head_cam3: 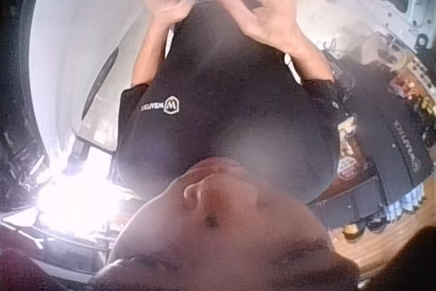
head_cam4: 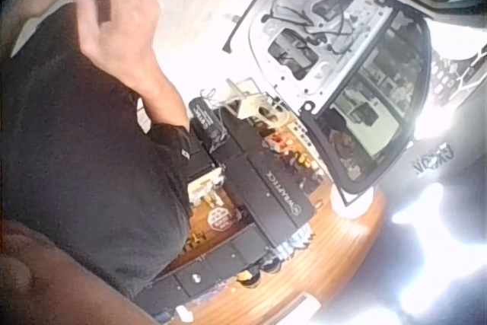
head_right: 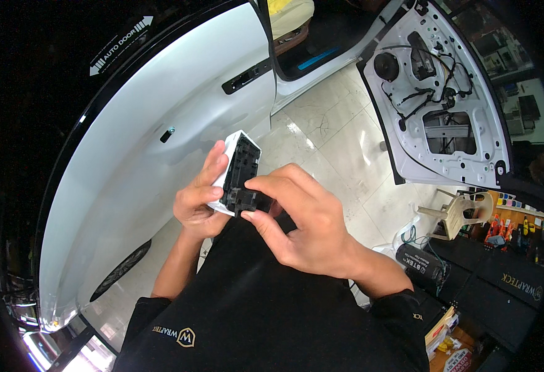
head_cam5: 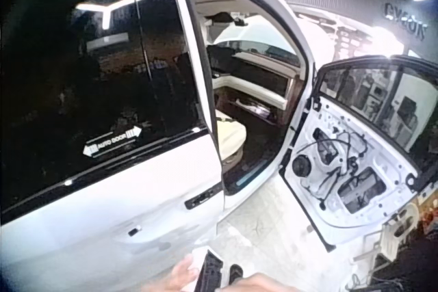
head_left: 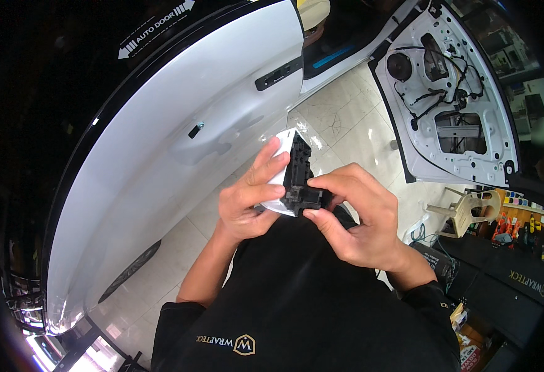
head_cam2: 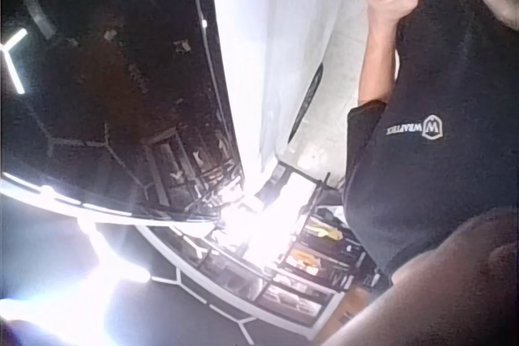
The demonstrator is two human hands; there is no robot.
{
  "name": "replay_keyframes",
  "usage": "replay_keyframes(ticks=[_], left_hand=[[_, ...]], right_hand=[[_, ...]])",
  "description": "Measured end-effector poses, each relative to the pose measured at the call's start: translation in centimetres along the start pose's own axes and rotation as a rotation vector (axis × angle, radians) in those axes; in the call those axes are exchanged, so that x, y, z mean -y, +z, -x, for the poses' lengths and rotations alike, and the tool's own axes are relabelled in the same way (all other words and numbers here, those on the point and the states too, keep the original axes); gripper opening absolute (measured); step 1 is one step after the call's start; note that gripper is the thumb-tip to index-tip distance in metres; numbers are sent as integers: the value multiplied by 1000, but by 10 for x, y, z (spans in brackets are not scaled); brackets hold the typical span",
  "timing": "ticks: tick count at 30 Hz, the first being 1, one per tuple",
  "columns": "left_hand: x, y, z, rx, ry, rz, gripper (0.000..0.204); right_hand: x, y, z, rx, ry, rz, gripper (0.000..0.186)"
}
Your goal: The person handles a white car door handle and a black plastic clip, repeatedly assembling and disassembling them by hand. The person tests the fit of the handle against the car door opening and continues to manipulate the components without completing the installation.
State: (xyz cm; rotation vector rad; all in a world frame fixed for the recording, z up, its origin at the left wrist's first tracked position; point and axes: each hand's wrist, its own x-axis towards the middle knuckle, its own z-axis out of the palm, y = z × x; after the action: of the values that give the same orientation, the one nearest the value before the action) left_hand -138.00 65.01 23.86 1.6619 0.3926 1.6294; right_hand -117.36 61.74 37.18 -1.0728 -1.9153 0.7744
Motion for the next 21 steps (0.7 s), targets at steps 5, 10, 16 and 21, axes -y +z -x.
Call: replay_keyframes(ticks=[5, 10, 16, 21], left_hand=[[-3, 2, -2, 24, 69, -70, 55], [6, 8, 7, -2, 119, -137, 66], [11, 13, 5, -20, 115, -206, 71], [14, 16, -5, -83, 106, -178, 57]], right_hand=[[0, -1, -3, 0, -20, 4, 39], [0, 8, -6, -55, -6, -1, 39], [-6, 4, -11, -68, -37, -18, 37], [-13, 7, -17, -100, -54, -12, 37]])
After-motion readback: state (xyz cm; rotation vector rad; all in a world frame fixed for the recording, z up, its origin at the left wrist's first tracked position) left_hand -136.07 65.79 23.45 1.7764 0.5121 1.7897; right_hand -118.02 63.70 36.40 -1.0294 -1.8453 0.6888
